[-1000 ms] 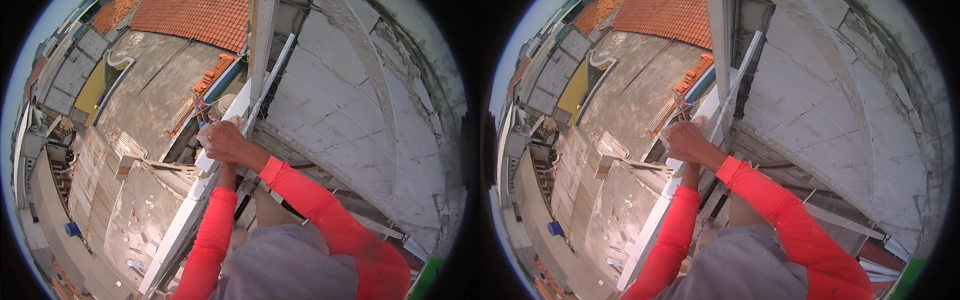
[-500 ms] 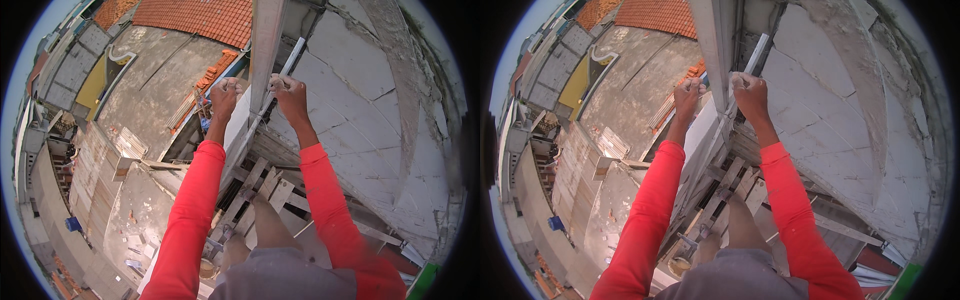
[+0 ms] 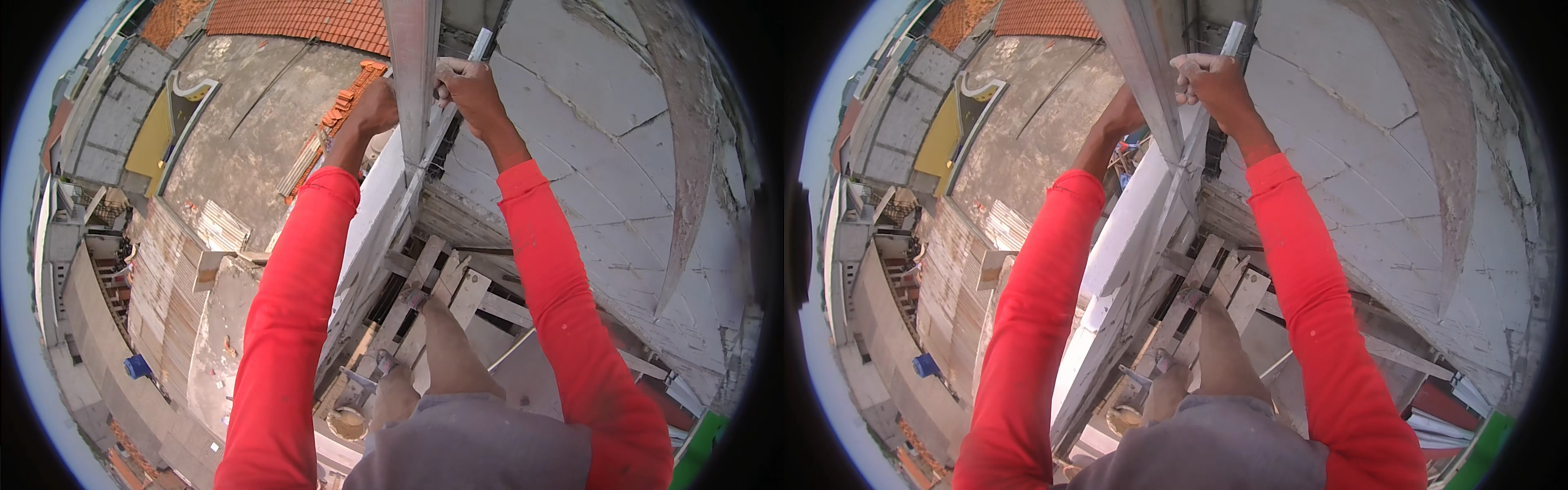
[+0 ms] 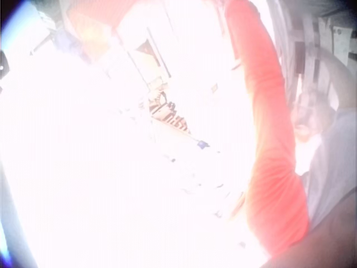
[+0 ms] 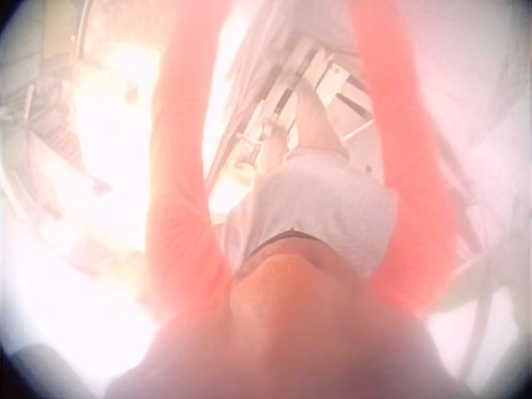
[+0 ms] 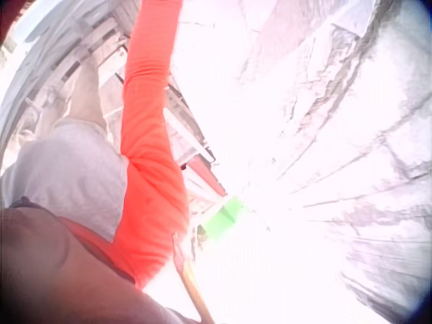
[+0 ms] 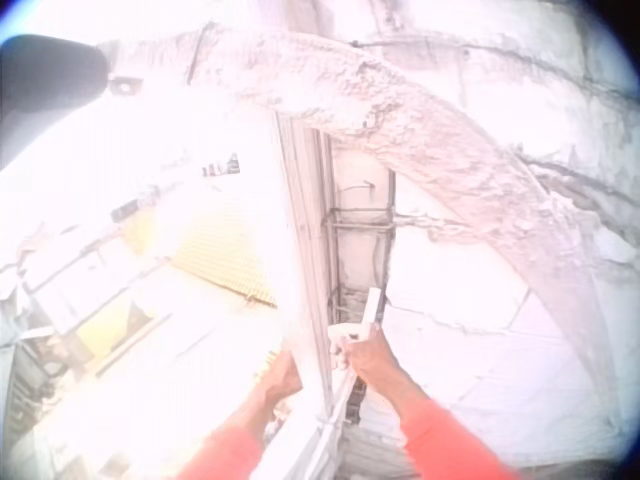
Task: The person applies mortar to a wall using a trowel and places white rectangular tiles onto the surface. They adjust the tiles to fit and continue applying mortar to secure them in place.
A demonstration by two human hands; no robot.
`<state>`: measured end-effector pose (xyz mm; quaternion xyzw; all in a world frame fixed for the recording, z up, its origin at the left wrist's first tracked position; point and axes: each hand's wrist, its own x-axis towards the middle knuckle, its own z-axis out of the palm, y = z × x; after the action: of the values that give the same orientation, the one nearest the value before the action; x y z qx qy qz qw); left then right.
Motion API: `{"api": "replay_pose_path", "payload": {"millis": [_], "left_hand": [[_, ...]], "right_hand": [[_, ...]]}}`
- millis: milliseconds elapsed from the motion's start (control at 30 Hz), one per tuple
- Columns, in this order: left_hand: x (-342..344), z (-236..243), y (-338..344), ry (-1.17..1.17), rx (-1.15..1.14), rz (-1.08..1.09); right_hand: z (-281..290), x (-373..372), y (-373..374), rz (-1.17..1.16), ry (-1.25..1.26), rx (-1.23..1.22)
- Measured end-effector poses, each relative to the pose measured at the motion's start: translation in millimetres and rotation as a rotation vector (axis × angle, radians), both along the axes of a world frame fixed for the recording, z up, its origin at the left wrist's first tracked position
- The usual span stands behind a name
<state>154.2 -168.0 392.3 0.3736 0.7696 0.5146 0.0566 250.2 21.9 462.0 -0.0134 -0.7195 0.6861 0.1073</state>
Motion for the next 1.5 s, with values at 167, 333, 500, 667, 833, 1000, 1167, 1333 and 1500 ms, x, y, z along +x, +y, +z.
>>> {"api": "replay_pose_path", "payload": {"millis": [167, 333, 500, 667, 833, 1000, 1167, 1333, 1500], "left_hand": [[46.5, 34.0, -20.9, -0.328, 0.030, 0.159], [123.0, 81.8, -51.5, -0.197, 0.347, 0.418], [178.2, 98.4, -111.6, -0.222, 0.016, 0.204], [161.1, 51.8, -150.9, 0.043, -0.159, 0.513], [143.6, 62.2, -190.4, -0.135, -0.490, 0.676], [180.4, 90.5, -149.7, -0.075, -0.216, 0.505], [127.2, 69.7, -124.8, -0.175, -0.111, 0.500], [51.9, 23.9, -101.6, -0.558, 0.339, 0.595], [-2.2, 28.4, -68.4, -0.100, -0.052, 0.461]], "right_hand": [[-20.0, 89.8, -5.2, -0.222, 0.052, -0.467], [-27.3, 158.2, -54.0, -0.185, 0.135, 0.279], [-33.2, 115.1, -115.1, -0.028, 0.345, 0.561], [-40.9, 75.1, -136.7, -0.078, 0.408, 0.722], [-44.3, 71.6, -129.3, 0.052, 0.342, 0.986], [-47.2, 46.4, -136.0, -0.037, 0.328, 0.991], [-45.7, 47.2, -138.0, -0.010, 0.452, 0.873], [-24.1, 83.2, -120.8, -0.159, 0.443, 0.666], [-7.7, 81.3, -69.5, -0.208, 0.272, 0.431]]}}
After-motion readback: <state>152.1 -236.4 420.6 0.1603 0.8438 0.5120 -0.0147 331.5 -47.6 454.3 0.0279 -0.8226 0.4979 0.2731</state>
